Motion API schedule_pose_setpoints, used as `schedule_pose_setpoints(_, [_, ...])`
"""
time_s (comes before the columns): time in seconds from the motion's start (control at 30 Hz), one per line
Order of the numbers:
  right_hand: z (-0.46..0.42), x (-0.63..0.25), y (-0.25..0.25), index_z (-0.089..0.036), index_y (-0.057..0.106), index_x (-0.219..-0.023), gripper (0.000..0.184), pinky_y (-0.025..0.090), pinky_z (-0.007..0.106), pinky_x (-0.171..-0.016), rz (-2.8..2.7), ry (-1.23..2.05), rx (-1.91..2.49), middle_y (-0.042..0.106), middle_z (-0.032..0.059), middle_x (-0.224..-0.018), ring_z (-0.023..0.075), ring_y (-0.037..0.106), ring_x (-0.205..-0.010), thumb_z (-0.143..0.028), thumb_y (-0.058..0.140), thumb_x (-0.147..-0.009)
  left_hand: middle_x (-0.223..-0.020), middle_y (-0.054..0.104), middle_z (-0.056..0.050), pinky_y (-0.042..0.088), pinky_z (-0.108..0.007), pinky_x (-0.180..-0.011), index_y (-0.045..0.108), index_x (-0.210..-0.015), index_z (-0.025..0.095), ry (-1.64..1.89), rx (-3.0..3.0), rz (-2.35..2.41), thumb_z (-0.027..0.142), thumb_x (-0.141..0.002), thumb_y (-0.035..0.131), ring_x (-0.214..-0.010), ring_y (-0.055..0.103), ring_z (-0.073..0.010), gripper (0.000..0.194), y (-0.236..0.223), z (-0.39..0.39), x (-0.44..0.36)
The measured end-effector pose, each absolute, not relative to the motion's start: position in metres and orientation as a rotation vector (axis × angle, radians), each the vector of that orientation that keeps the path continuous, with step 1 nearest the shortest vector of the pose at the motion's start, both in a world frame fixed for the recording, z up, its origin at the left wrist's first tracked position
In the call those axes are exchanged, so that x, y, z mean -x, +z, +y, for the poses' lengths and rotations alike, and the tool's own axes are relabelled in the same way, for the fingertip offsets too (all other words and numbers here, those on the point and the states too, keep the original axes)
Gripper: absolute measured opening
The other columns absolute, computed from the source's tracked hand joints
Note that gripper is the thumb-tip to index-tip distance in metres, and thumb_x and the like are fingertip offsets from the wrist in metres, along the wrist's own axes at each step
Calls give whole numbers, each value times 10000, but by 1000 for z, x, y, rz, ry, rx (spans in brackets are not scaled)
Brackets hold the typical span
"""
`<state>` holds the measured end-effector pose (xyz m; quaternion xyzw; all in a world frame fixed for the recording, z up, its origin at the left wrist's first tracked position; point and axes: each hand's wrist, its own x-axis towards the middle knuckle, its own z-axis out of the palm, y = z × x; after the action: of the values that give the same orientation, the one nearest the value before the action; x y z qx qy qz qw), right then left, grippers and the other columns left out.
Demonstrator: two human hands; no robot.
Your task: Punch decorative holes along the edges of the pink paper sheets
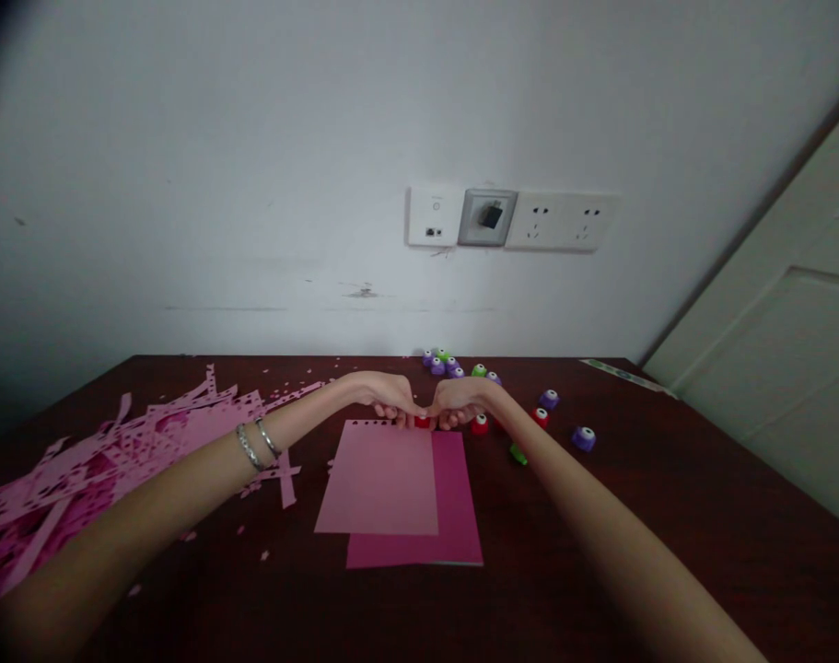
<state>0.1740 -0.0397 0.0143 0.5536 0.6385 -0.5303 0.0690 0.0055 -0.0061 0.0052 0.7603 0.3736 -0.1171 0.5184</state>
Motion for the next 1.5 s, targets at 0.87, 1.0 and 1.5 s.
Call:
schedule_pose_setpoints(0.87, [-45,-156,23,-118,586,-546,209,251,169,-355,1938,-1325,-1775,482,-30,-394,42,349,-334,-99,491,-731,-505,483,15,213,-192,-360,610,-598,130,-205,-1781,974,437,-596,707,-397,328,-43,323,-3,-8,-8])
schedule_pose_setpoints(1.0, [-56,-157,21,-136,553,-543,251,282,179,-351,2043,-1290,-1832,458,-37,-391,51,368,-334,-221,537,-779,-522,507,-8,307,-232,-428,596,-614,132,44,-2143,1089,537,-766,493,-450,420,-87,444,-7,-39,-1])
schedule_pose_setpoints(1.5, [-61,-179,-2,-141,606,-951,324,418,216,-426,2578,-1132,-1714,642,39,-729,113,552,-498,-377,614,-730,-1294,409,-235,448,-395,-764,388,-1285,47,163,-2949,1326,347,-898,297,-1049,495,-316,498,-39,-144,-2])
